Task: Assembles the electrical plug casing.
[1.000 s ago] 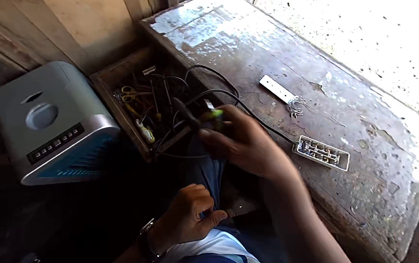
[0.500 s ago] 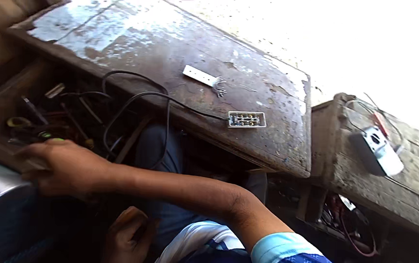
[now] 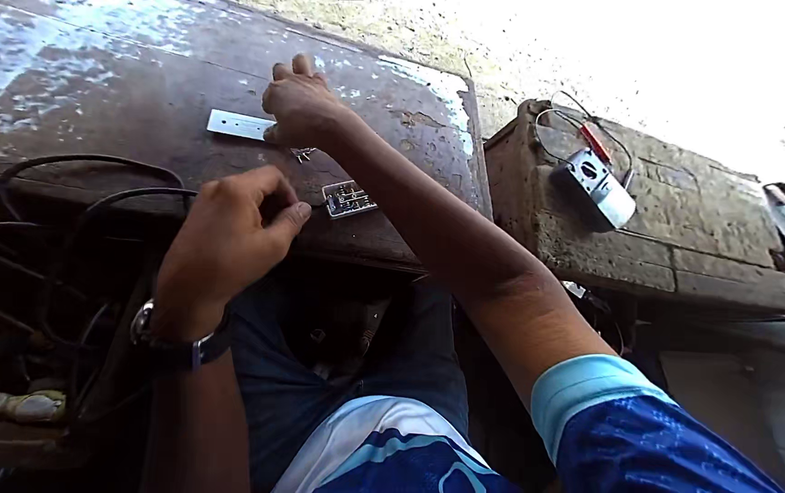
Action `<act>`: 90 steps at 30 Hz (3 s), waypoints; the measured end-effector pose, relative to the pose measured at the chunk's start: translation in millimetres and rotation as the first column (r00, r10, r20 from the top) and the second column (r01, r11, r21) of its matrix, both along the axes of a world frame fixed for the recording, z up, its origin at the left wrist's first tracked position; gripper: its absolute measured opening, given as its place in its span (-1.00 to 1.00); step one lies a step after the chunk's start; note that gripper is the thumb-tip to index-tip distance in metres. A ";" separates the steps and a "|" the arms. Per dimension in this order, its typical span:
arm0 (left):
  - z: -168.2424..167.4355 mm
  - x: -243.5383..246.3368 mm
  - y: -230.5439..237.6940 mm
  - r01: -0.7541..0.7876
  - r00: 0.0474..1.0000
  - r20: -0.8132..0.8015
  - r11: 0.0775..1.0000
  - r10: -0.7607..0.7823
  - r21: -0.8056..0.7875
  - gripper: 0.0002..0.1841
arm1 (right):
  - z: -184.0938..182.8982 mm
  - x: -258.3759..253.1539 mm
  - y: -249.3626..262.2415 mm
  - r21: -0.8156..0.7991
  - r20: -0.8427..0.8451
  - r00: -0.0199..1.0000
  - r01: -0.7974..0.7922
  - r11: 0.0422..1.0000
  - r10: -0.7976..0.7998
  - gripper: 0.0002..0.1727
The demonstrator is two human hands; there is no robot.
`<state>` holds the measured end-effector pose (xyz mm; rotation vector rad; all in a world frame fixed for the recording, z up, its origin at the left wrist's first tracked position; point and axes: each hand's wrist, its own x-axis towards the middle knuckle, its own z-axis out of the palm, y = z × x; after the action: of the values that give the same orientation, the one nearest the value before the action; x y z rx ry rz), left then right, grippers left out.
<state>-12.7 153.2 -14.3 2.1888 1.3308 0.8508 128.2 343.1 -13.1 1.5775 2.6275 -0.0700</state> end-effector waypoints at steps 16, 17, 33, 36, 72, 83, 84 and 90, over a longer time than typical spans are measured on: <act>-71.8 39.7 67.1 0.115 0.993 -0.033 0.990 -0.113 0.080 -0.43 | 44.5 47.7 -6.7 -0.114 -0.795 0.598 0.019 0.993 -0.102 -0.84; -70.9 38.7 66.2 0.136 0.991 -0.022 0.986 -0.134 0.095 -0.44 | 50.1 68.6 -18.7 -0.094 -0.809 0.578 0.055 0.994 -0.108 -0.82; -83.1 44.3 69.4 0.090 0.995 0.026 0.975 -0.098 0.205 -0.34 | -30.3 181.6 -103.0 -0.208 -0.892 0.442 -0.217 0.954 -0.094 -0.86; -82.7 44.3 69.0 0.083 0.995 0.030 0.977 -0.091 0.196 -0.36 | -34.0 175.2 -99.4 -0.174 -0.873 0.484 -0.188 0.967 -0.063 -0.86; -79.0 37.3 70.8 0.138 0.985 0.082 0.975 -0.154 0.176 -0.52 | -52.6 196.9 -98.6 -0.173 -0.872 0.489 -0.259 0.950 -0.025 -0.58; -73.7 39.7 74.2 0.110 0.988 0.100 0.989 -0.120 0.094 -0.66 | -50.3 191.3 -100.0 -0.214 -0.867 0.493 -0.237 0.948 -0.072 -0.65; -73.2 40.0 74.9 0.113 0.987 0.102 0.990 -0.121 0.084 -0.66 | -50.4 191.2 -100.0 -0.214 -0.869 0.490 -0.237 0.948 -0.073 -0.65; -79.6 38.2 77.6 0.139 0.985 0.091 0.986 -0.147 0.091 -0.60 | -53.4 193.9 -98.9 -0.194 -0.855 0.518 -0.281 0.940 -0.021 -0.54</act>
<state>25.5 230.8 -93.8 2.2452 1.0959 0.9605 322.1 244.2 -66.5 1.4121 3.1009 -1.5723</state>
